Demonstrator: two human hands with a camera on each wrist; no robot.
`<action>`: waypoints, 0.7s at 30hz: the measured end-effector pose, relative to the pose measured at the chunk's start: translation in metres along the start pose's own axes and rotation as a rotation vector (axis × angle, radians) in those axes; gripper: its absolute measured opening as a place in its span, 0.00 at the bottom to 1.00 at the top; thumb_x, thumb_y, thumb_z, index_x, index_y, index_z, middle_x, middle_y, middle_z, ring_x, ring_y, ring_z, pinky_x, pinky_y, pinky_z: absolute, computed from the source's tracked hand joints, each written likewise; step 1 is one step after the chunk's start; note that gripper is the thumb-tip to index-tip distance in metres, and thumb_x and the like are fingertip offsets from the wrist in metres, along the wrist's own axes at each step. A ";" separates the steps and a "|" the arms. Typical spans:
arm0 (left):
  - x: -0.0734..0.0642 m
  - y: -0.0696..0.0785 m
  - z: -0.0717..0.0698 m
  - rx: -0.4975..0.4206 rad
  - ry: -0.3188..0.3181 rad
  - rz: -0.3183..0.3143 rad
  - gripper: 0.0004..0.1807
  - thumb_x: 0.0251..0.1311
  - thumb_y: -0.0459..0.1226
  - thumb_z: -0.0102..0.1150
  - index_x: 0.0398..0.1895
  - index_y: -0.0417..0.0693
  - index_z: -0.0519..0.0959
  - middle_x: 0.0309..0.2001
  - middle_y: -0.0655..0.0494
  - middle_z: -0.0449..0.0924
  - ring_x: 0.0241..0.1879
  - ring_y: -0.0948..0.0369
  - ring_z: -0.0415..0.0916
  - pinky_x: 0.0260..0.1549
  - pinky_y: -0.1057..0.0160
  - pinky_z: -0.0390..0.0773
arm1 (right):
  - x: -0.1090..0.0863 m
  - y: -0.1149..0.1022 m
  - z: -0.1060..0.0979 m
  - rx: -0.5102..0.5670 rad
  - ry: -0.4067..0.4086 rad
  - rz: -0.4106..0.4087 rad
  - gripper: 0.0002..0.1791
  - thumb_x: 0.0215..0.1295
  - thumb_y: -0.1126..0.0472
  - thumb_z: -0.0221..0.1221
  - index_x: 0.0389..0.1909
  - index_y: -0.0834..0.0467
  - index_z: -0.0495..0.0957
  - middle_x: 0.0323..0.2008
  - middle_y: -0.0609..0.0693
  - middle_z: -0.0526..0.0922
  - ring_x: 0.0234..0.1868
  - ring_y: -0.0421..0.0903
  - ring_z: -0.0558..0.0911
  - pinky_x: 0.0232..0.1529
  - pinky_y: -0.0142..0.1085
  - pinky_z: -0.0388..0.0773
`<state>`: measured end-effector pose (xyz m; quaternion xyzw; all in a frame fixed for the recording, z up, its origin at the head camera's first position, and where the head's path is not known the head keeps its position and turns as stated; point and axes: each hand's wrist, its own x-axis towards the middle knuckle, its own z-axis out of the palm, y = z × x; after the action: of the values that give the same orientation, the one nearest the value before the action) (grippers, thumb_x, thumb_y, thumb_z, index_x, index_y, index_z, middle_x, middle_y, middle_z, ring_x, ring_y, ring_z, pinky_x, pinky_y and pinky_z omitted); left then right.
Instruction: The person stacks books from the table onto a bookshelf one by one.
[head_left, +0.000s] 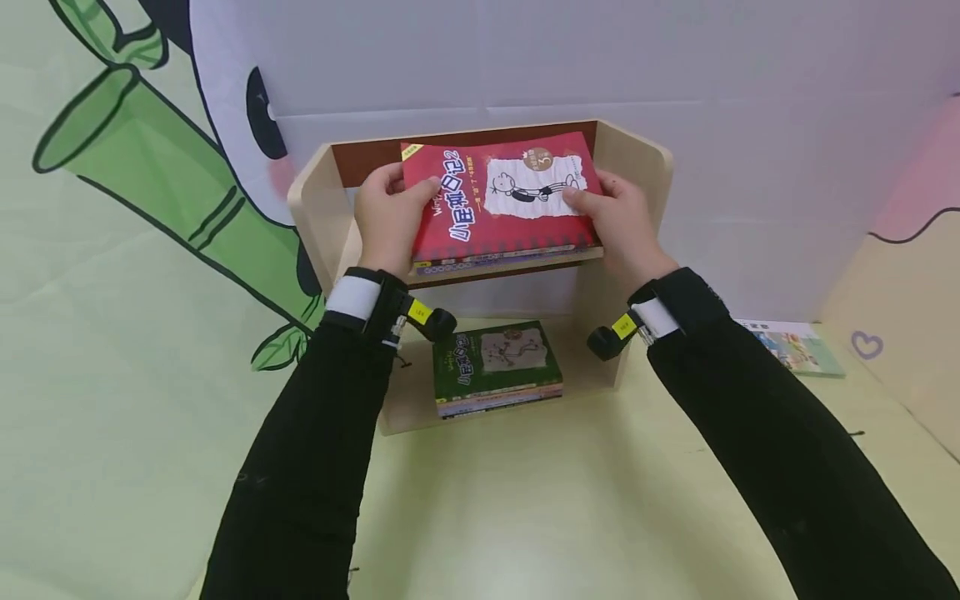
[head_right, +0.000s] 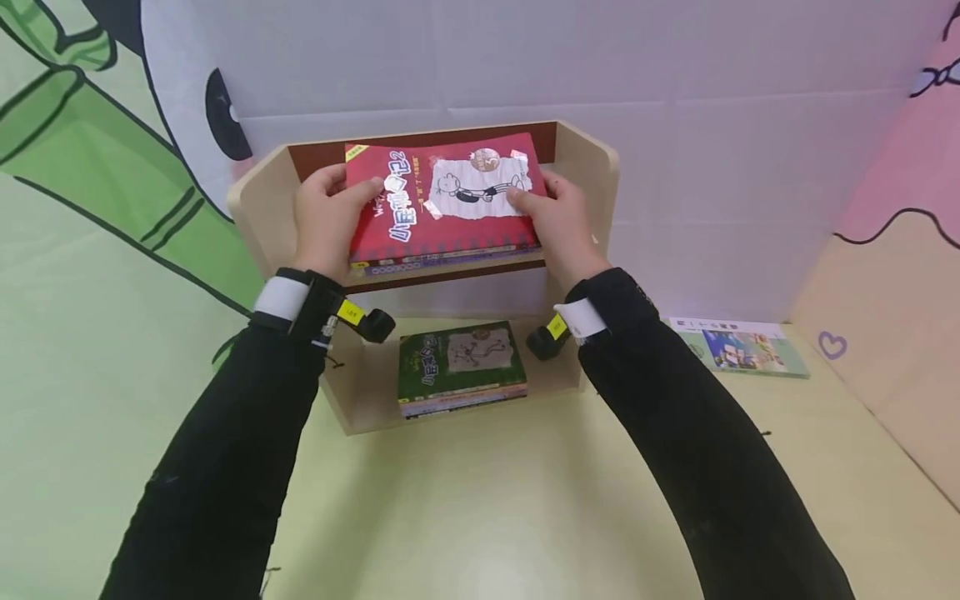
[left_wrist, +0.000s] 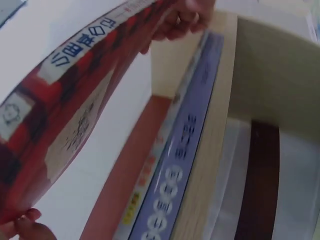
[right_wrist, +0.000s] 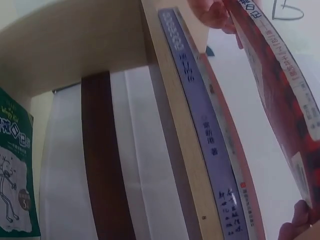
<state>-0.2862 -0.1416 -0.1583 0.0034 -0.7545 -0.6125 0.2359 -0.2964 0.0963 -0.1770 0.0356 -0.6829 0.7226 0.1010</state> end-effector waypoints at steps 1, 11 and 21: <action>0.004 0.001 0.001 0.037 -0.002 -0.007 0.28 0.61 0.47 0.63 0.63 0.48 0.73 0.53 0.51 0.77 0.52 0.60 0.74 0.48 0.62 0.79 | 0.003 -0.002 0.002 -0.016 0.008 0.018 0.29 0.65 0.54 0.61 0.67 0.49 0.70 0.57 0.52 0.75 0.50 0.44 0.77 0.49 0.34 0.78; 0.022 -0.005 0.001 0.255 -0.045 -0.136 0.31 0.62 0.50 0.61 0.66 0.48 0.71 0.60 0.50 0.73 0.59 0.56 0.69 0.52 0.60 0.77 | 0.027 -0.002 0.014 -0.130 0.060 0.192 0.30 0.65 0.52 0.62 0.67 0.49 0.70 0.57 0.51 0.76 0.52 0.45 0.76 0.53 0.36 0.73; 0.016 -0.013 -0.007 0.281 -0.118 -0.166 0.29 0.63 0.46 0.62 0.65 0.46 0.73 0.60 0.49 0.72 0.57 0.53 0.71 0.51 0.58 0.78 | 0.030 0.008 0.014 -0.294 0.033 0.223 0.33 0.63 0.45 0.61 0.68 0.50 0.69 0.58 0.49 0.76 0.52 0.46 0.75 0.53 0.34 0.72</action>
<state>-0.3016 -0.1557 -0.1637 0.0628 -0.8424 -0.5173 0.1370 -0.3289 0.0849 -0.1781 -0.0675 -0.7792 0.6221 0.0357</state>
